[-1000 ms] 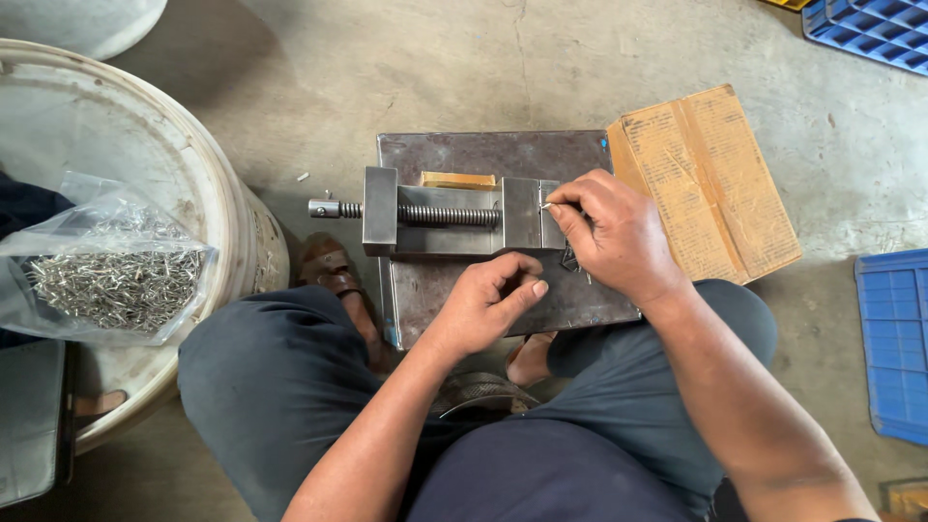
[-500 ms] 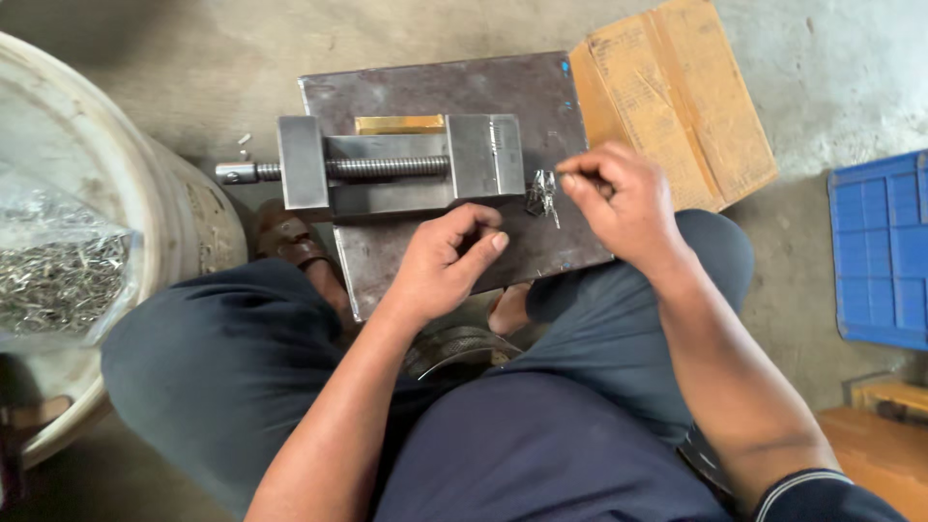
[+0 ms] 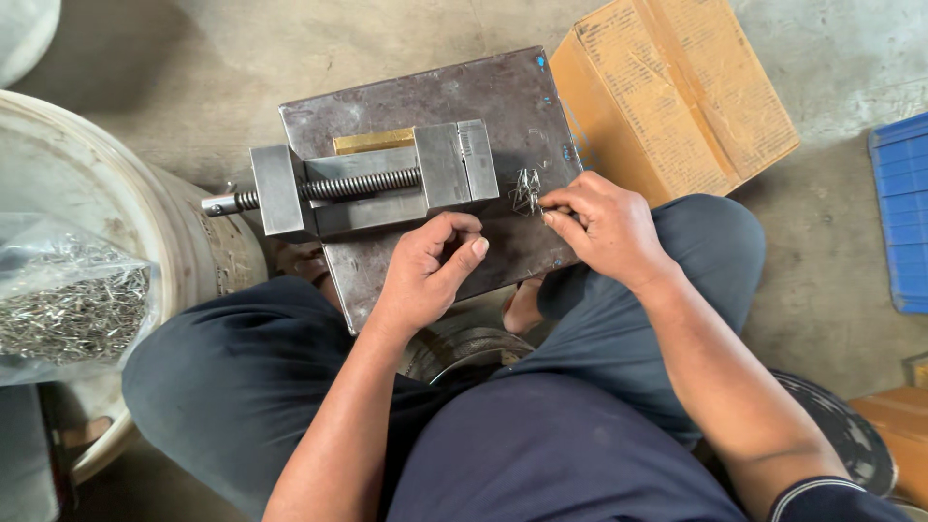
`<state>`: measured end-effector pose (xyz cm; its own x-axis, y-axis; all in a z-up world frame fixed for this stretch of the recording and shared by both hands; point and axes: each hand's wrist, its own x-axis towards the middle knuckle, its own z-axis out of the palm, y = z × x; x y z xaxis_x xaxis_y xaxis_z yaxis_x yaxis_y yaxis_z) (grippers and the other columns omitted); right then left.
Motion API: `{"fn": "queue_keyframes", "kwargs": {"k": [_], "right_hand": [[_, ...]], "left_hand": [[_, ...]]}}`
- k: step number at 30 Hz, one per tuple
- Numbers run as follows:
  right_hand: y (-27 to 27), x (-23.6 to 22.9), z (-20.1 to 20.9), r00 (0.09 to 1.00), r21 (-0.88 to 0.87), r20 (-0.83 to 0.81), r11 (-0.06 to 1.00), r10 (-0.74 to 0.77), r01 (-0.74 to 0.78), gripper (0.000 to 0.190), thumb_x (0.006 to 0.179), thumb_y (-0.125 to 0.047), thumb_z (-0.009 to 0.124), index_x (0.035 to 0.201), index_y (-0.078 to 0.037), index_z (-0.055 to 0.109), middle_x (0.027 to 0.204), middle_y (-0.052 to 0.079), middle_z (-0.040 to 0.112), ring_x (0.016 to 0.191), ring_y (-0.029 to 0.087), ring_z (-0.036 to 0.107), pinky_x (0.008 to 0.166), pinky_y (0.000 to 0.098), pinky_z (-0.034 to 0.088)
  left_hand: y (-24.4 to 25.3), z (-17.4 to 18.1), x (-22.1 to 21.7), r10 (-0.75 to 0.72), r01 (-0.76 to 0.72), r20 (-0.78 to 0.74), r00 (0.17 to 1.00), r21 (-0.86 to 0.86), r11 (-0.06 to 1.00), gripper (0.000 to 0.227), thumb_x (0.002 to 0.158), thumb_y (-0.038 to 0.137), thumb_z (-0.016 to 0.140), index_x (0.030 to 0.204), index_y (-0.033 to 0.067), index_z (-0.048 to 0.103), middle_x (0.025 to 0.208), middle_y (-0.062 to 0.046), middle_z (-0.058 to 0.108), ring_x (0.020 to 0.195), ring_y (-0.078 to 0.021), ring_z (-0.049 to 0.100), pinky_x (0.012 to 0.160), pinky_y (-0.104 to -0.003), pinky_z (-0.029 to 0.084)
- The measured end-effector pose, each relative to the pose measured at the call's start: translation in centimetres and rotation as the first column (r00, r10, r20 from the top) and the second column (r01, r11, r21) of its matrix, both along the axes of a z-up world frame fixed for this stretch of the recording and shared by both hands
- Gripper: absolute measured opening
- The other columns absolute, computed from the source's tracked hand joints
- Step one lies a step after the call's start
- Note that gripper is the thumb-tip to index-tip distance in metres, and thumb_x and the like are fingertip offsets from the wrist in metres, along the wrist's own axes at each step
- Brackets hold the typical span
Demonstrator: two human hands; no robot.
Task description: The person sits on the floor and uses a bench vise to assemble small metal components. They pick up individual pieces, place them into the vise jaws, and tighten the screw to secure them. The person repeats this process for multiple items, occasionally adjusting the vise or moving parts between the vise and a nearby surface.
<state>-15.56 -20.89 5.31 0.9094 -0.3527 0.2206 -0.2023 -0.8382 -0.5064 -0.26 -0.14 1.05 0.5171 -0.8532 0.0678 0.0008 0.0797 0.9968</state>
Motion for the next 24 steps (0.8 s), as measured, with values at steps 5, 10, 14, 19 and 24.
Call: {"fn": "queue_keyframes", "kwargs": {"k": [5,10,14,19,24], "right_hand": [[0.0,0.0,-0.3,0.999,0.027,-0.020,0.999,-0.046,0.047,0.011,0.089,-0.018,0.078,0.096,-0.011,0.074,0.087,0.006,0.066,0.077,0.023,0.069,0.066,0.0365,0.051],[0.7,0.3,0.2,0.995,-0.013,-0.056,0.997,-0.082,0.082,0.009,0.089,-0.018,0.077,0.094,-0.010,0.073,0.088,0.007,0.066,0.076,0.025,0.068,0.066,0.0382,0.051],[2.9,0.3,1.3,0.998,0.039,0.027,0.997,-0.064,0.063,0.010,0.088,-0.013,0.079,0.095,-0.008,0.073,0.089,0.007,0.067,0.072,0.024,0.065,0.064,0.0357,0.051],[6.6,1.2,1.2,0.973,0.076,0.231,0.997,-0.003,-0.015,0.010,0.089,-0.005,0.078,0.096,-0.005,0.071,0.094,0.009,0.068,0.077,0.021,0.068,0.068,0.0301,0.053],[7.1,1.8,-0.3,0.951,0.272,0.301,0.962,-0.068,-0.018,0.010,0.093,-0.005,0.076,0.099,-0.002,0.069,0.095,0.006,0.067,0.080,0.014,0.065,0.072,0.0261,0.052]], "left_hand": [[0.0,0.3,0.0,-0.010,0.010,0.069,0.998,-0.006,1.000,0.017,0.099,0.013,0.071,0.109,0.0003,0.066,0.084,0.002,0.061,0.078,-0.0046,0.054,0.071,-0.022,0.048],[0.0,0.8,-0.2,-0.021,0.020,0.178,0.984,0.007,1.000,0.020,0.096,0.015,0.071,0.110,0.0012,0.067,0.086,-0.002,0.068,0.077,-0.0085,0.060,0.071,-0.025,0.052],[0.1,1.2,-0.4,0.003,-0.015,0.226,0.974,0.052,0.999,0.025,0.094,0.021,0.073,0.111,0.0032,0.069,0.086,-0.008,0.071,0.075,-0.0165,0.068,0.069,-0.029,0.054],[0.3,1.4,0.0,-0.011,0.012,0.415,0.910,-0.002,1.000,0.023,0.097,0.026,0.070,0.108,0.0058,0.071,0.090,-0.013,0.070,0.083,-0.0310,0.068,0.072,-0.040,0.052],[0.4,1.3,0.4,-0.038,0.043,0.443,0.896,-0.002,0.999,0.018,0.100,0.024,0.064,0.101,0.0065,0.068,0.083,-0.014,0.066,0.079,-0.0351,0.064,0.069,-0.043,0.049]]}}
